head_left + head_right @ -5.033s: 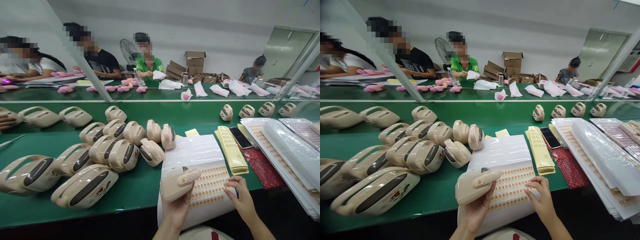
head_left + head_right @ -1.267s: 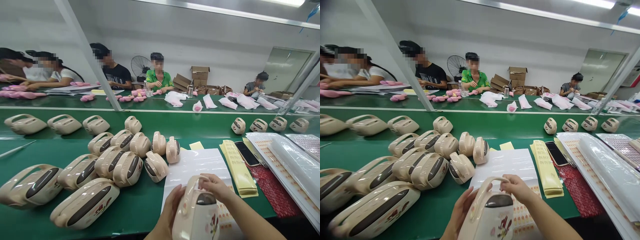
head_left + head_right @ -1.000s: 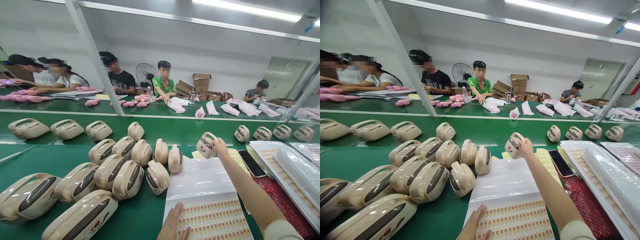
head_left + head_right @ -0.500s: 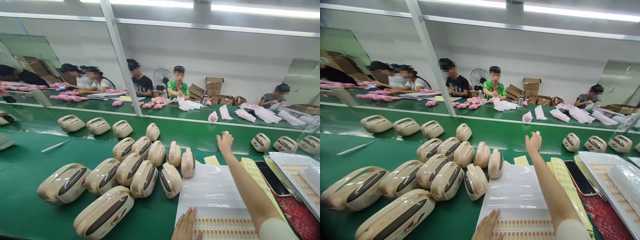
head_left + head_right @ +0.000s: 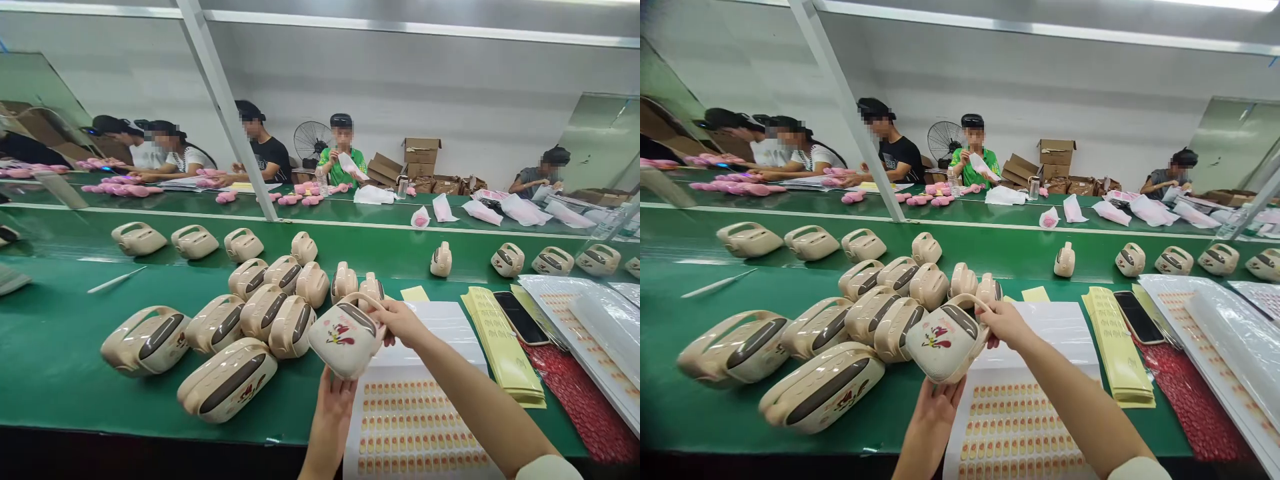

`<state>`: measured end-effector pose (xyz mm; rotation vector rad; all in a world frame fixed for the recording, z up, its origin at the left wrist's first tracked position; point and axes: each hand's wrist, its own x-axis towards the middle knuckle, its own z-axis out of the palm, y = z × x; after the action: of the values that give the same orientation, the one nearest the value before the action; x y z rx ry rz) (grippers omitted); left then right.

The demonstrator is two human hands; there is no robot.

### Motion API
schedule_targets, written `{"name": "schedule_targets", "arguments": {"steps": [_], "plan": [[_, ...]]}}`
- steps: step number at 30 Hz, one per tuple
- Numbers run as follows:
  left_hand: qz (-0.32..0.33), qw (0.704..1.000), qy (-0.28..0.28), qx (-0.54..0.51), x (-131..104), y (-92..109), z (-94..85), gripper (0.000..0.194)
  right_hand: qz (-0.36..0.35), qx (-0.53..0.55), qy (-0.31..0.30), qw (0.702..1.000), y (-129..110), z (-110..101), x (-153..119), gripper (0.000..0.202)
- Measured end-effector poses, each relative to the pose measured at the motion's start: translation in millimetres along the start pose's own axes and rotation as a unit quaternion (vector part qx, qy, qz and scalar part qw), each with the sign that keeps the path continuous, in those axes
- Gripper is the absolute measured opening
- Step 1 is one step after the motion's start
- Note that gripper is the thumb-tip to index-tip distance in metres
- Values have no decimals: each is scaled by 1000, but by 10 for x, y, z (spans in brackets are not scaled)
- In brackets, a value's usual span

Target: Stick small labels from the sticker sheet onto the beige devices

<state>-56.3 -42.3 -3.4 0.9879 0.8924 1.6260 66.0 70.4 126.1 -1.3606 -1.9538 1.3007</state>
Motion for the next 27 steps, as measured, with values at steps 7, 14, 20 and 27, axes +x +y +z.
{"name": "schedule_targets", "arguments": {"steps": [7,14,20,27], "plan": [[-68,977,-90,-182,-70,101,448,56,94,143,-23,985,456,3,-738,47],[-110,929,-86,-342,-158,-15,443,41,-33,-81,218,972,1481,-168,-1835,36],[-142,897,-90,-408,-128,156,547,47,-116,-140,226,957,1911,64,-2151,17],[-162,886,-110,-420,-187,191,669,52,-59,32,328,942,1644,54,-2045,27]]}}
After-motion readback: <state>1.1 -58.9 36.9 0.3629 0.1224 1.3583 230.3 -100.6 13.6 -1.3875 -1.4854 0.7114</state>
